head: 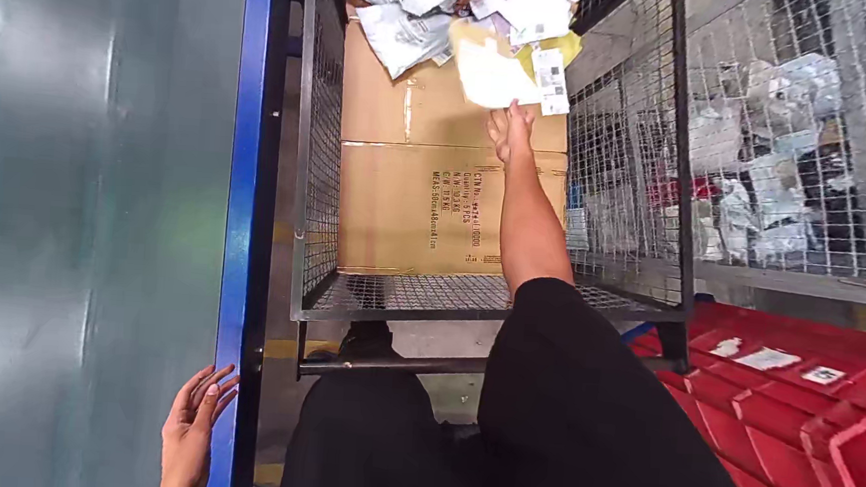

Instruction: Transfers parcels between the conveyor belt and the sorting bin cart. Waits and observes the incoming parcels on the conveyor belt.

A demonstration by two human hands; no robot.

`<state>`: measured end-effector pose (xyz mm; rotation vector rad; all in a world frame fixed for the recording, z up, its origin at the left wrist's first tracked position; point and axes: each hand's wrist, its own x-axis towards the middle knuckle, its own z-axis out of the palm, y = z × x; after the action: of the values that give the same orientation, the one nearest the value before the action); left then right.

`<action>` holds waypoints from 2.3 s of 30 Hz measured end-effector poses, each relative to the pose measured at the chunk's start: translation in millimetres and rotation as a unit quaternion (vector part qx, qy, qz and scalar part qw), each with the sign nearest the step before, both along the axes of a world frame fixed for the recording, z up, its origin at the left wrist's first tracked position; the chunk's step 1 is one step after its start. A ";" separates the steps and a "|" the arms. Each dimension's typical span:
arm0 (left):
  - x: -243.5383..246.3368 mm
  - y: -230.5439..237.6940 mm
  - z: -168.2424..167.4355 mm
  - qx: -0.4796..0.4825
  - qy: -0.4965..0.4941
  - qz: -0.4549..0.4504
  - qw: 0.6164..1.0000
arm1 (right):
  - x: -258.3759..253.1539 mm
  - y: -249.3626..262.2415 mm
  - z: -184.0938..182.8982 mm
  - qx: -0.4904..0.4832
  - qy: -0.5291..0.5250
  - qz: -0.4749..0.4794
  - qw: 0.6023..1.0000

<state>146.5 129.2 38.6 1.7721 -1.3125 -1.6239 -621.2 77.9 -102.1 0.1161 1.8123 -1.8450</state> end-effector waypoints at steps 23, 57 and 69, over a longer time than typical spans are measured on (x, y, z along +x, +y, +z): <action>87.9 53.6 -20.1 -0.045 0.027 0.124 0.991 | 339.7 94.5 -61.4 0.266 0.175 0.481 0.817; 537.6 480.3 -29.8 -0.170 -0.210 0.951 0.148 | 1110.9 104.4 77.8 0.011 0.529 0.799 0.286; 471.2 502.4 -16.2 -0.108 0.146 0.805 0.564 | 958.2 41.2 83.7 0.108 0.073 0.851 0.508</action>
<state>617.7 631.6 22.4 1.3931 0.4696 -0.4614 337.0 119.1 -18.3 -1.2893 1.0661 -0.1043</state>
